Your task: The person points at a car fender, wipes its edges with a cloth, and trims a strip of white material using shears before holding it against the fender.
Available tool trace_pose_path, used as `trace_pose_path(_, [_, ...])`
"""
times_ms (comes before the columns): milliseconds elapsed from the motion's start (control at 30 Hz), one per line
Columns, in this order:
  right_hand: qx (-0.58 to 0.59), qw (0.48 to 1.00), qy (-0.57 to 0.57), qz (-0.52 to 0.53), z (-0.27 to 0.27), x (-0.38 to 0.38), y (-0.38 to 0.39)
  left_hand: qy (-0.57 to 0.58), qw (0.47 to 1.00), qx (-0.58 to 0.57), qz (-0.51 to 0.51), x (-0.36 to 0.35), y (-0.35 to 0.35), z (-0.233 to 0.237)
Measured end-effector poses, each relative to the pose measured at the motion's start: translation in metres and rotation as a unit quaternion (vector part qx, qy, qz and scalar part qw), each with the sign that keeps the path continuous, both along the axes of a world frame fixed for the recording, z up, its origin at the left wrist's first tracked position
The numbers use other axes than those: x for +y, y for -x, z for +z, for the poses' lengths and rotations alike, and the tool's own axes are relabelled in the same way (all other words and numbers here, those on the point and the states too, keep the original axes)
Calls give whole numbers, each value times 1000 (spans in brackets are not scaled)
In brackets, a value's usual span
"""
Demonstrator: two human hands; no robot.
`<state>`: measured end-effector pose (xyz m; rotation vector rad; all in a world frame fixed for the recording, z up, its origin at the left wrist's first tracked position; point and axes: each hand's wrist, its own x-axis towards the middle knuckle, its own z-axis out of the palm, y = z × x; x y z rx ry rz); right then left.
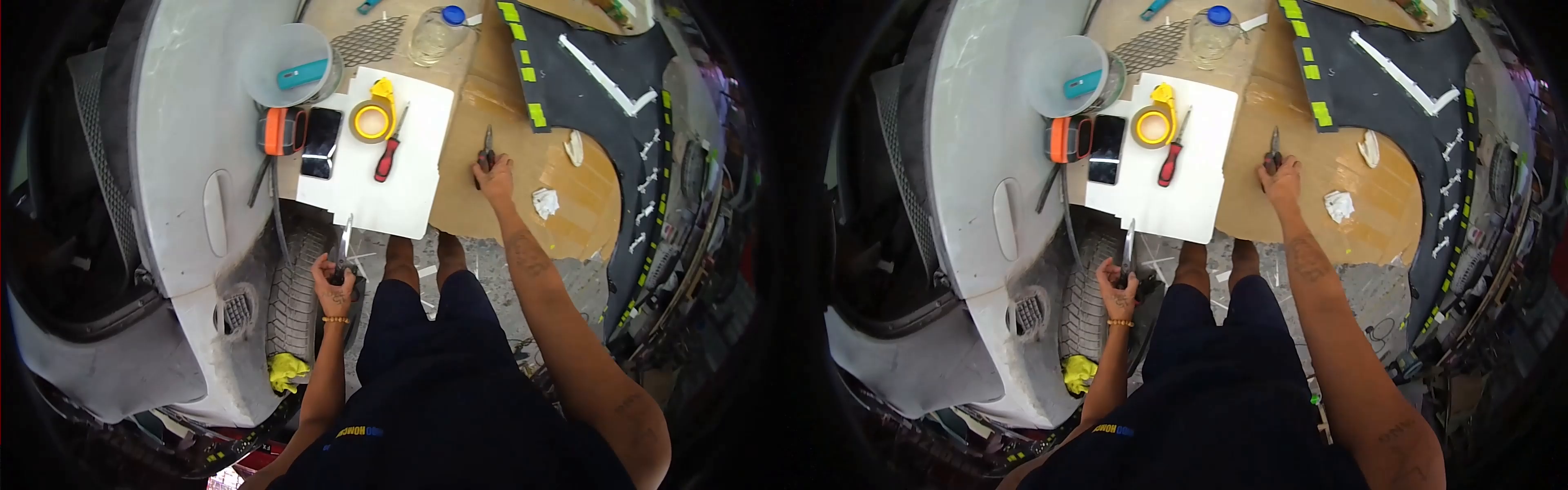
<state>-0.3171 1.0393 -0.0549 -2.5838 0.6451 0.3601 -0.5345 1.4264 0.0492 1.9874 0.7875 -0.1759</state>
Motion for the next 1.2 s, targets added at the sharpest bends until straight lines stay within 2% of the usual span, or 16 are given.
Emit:
trace_pose_path(167, [44,990,-121,-59,11,45,-11,10,1000,13,6,3,-1,13])
trace_pose_path(200, [31,988,-150,-29,11,62,-10,6,1000,17,6,2,-2,18])
trace_pose_path(367, [1,991,-131,7,20,149,-19,3,1000,-6,-4,10,5,18])
trace_pose_path(500, [21,992,-126,-4,37,158,3,31,1000,-3,2,11,-2,41])
trace_pose_path(533, [15,988,-154,12,37,149,22,25,999,-18,-14,13,-3,41])
trace_pose_path(600, [51,958,-280,41,34,122,73,16,997,-50,-48,14,-2,35])
trace_pose_path(633, [167,929,-331,-11,62,111,94,38,996,-45,-61,11,-6,38])
trace_pose_path(667, [215,882,-419,-13,68,92,125,59,995,-40,-75,6,-11,43])
trace_pose_path(700, [263,858,-435,-78,74,74,158,80,992,-35,-89,-2,-16,48])
trace_pose_path(767, [393,824,-405,-48,83,26,208,97,981,-34,-164,-23,-30,68])
trace_pose_path(833, [347,861,-351,-126,89,-17,262,114,958,-55,-256,-53,-43,83])
trace_pose_path(933, [210,842,-364,-338,104,-67,314,156,918,-45,-362,-102,-46,83])
trace_pose_path(1100, [-36,788,-437,-433,172,-109,370,182,831,-19,-525,-192,-40,111])
trace_pose_path(1200, [-131,764,-455,-439,173,-122,429,160,787,-60,-593,-243,-14,123])
